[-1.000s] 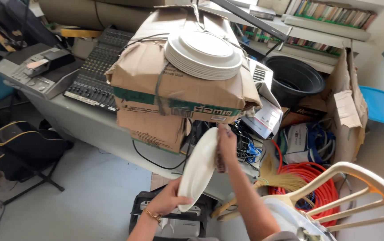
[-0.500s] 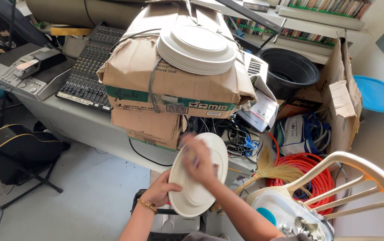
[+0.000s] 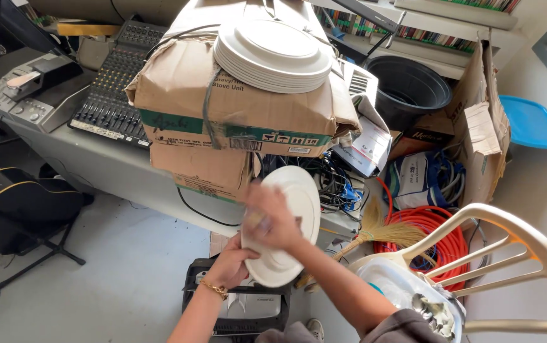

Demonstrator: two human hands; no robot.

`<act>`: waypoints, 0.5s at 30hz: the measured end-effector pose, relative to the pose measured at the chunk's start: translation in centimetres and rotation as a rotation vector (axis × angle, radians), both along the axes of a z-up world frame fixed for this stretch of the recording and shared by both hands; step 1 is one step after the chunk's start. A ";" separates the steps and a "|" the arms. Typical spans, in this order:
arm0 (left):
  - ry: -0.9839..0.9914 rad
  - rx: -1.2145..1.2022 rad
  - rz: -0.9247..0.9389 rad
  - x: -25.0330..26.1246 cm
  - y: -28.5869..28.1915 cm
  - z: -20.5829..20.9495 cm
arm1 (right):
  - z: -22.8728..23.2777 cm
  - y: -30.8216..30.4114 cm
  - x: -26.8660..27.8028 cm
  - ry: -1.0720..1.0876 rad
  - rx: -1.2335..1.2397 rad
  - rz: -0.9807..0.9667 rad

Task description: The person wipes several white plates with a cloth and stacks them on a cardboard box. They then pick up a teal plastic lid, wipe it with the cloth, and place it on the box.

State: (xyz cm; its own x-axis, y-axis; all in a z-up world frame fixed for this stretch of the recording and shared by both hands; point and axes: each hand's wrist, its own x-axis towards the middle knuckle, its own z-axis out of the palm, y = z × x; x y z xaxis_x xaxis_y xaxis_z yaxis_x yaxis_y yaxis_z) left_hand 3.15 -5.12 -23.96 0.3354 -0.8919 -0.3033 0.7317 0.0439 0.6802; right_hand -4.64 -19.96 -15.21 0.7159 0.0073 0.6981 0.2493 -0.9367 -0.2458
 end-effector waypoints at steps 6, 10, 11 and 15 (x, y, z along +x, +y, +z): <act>0.031 -0.143 -0.035 -0.8 2.7 0.0 | -1.8 -7.0 1.1 0.053 1.342 -0.622; 0.166 -0.076 0.160 0.6 2.1 -0.4 | -3.3 4.7 -1.3 -0.018 0.706 -0.432; 0.142 -0.115 0.210 1.1 2.2 0.3 | -3.6 8.3 -2.4 -0.049 0.383 -0.208; 0.250 -0.278 0.212 1.8 4.3 -1.4 | -7.7 4.6 -4.0 0.066 0.395 -0.173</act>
State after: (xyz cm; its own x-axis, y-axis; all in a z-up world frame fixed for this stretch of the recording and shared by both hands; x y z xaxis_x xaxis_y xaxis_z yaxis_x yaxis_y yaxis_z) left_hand 4.95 -0.77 -25.34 0.4665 -0.8706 -0.1564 0.8278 0.3674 0.4239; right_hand -8.67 -15.37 -22.96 0.7263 -0.3750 0.5761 0.0688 -0.7942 -0.6037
